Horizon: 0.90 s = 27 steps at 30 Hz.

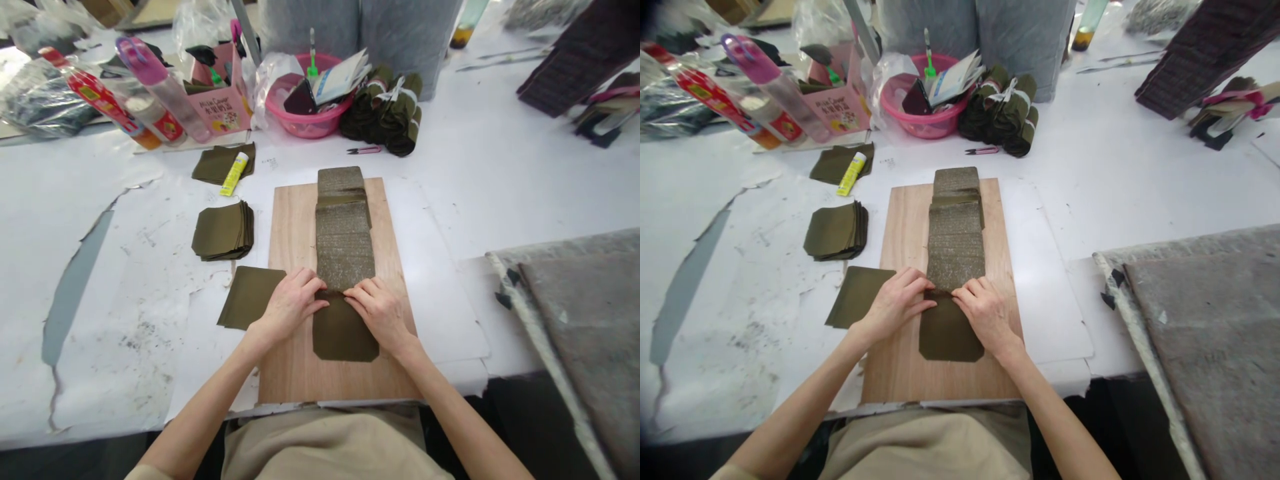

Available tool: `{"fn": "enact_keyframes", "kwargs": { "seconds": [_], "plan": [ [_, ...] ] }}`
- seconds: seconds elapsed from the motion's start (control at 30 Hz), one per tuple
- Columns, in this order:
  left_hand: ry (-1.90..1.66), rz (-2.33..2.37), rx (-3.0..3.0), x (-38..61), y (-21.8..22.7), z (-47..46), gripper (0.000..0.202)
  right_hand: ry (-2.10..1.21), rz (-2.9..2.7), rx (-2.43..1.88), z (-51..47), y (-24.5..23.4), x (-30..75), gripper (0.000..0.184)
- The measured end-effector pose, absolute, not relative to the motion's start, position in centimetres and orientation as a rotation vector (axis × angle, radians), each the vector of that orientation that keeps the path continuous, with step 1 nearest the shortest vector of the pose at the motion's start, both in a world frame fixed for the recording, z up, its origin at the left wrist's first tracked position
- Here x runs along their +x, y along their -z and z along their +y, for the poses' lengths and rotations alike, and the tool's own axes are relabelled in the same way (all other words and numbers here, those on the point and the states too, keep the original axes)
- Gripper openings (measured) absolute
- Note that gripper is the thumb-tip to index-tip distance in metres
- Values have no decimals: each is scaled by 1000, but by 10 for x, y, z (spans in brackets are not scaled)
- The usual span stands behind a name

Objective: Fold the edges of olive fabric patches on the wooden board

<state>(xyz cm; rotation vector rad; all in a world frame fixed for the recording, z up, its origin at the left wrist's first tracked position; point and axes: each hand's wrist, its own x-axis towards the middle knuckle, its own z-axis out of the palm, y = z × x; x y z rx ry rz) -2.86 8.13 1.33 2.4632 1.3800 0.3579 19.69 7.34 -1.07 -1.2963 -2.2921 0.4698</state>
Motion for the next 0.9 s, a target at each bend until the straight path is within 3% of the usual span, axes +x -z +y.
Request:
{"fn": "enact_keyframes", "kwargs": {
  "seconds": [0.13,0.33,0.9],
  "plan": [
    [-548,1369,2355,-27,-5,75,10,-496,-2267,-1308,72,13,198,16],
    [-639,1409,2343,-24,2,68,15,-488,-2251,-1291,70,13,199,20],
    [-500,1259,2631,-30,6,64,21,-500,-2239,-1286,70,17,201,31]
  ]
}}
